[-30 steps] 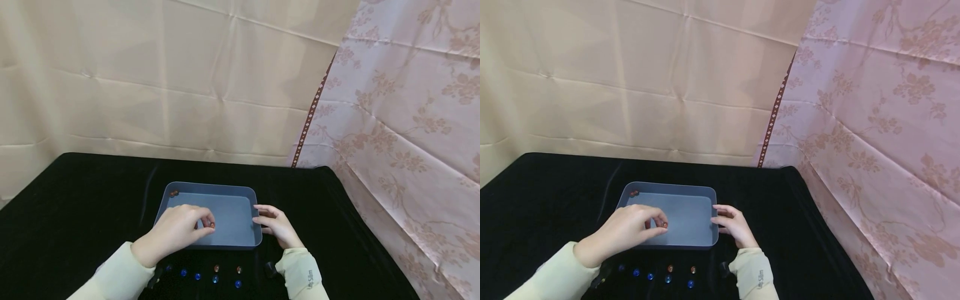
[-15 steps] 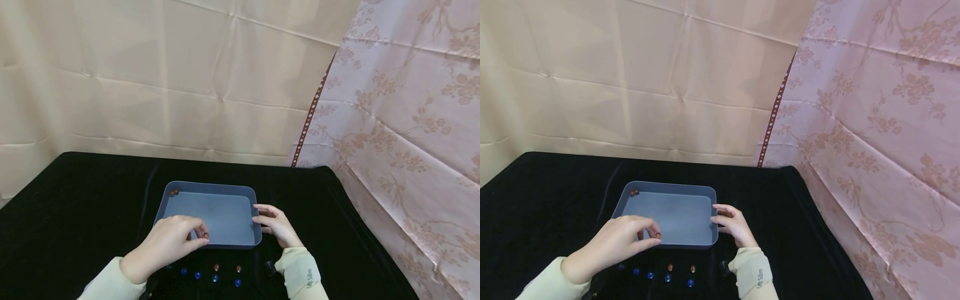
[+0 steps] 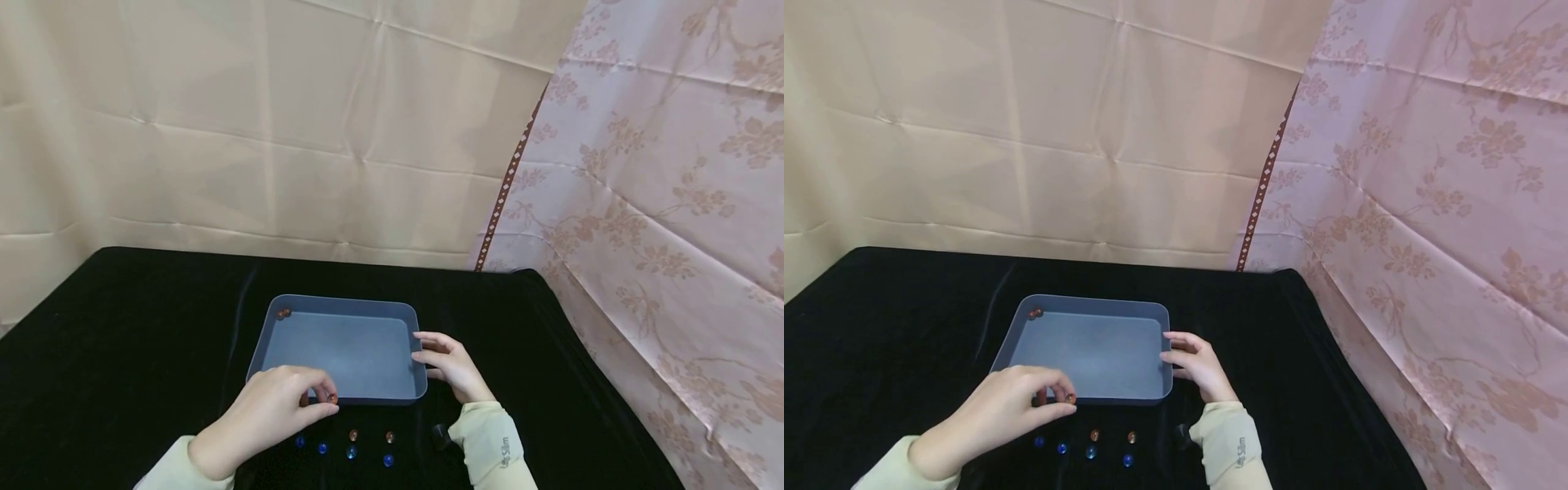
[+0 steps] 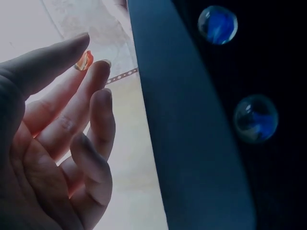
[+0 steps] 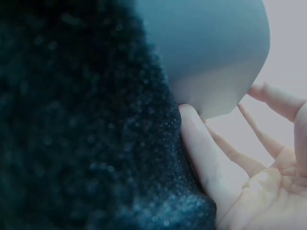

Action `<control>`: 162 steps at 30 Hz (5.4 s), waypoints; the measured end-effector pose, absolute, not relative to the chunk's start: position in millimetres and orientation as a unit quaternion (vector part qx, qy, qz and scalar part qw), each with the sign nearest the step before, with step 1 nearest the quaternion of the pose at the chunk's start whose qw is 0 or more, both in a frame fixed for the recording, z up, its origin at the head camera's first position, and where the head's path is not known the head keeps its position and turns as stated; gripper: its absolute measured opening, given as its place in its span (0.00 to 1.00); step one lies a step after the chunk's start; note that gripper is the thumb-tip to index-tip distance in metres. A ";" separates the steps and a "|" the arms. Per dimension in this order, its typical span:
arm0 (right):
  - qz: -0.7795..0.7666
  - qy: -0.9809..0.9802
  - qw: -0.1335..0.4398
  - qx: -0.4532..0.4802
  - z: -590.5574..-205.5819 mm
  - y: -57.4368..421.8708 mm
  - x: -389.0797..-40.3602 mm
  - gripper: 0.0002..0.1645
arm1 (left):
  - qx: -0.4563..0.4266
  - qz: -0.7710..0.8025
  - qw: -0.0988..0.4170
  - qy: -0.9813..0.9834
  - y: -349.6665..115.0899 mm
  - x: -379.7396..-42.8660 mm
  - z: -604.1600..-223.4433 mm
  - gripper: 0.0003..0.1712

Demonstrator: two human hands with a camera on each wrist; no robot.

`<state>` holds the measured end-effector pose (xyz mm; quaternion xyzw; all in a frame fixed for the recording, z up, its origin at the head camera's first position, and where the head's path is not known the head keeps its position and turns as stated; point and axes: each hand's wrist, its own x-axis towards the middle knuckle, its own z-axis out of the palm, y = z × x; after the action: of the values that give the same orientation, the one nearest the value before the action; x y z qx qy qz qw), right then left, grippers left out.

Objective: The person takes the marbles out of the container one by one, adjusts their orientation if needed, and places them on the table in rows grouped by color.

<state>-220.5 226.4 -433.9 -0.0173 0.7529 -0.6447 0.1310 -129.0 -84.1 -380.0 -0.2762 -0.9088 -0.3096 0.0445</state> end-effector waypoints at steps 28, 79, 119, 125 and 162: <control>-0.640 0.758 0.126 -0.013 -433.5 225.4 -222.2 0.28 | -0.331 -0.226 0.044 -0.915 -80.8 -125.4 -400.1 0.02; -0.636 0.761 0.130 -0.007 -432.6 225.4 -221.7 0.28 | -0.370 -0.124 0.077 -0.918 -78.5 -121.5 -406.1 0.05; -0.638 0.758 0.135 -0.004 -430.7 224.6 -220.5 0.28 | -0.367 -0.142 0.068 -0.917 -81.5 -121.6 -400.2 0.06; -0.637 0.759 0.134 -0.001 -430.9 224.8 -220.8 0.28 | -0.354 -0.193 0.062 -0.913 -82.3 -122.1 -396.0 0.06; -0.641 0.758 0.124 0.001 -432.8 223.1 -221.1 0.27 | -0.226 -0.267 0.064 -0.935 -103.0 -150.8 -383.9 0.05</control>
<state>-221.1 223.1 -432.8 0.0012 0.7578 -0.6407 0.1235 -150.8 -103.0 -383.9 -0.2263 -0.9345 -0.2671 0.0645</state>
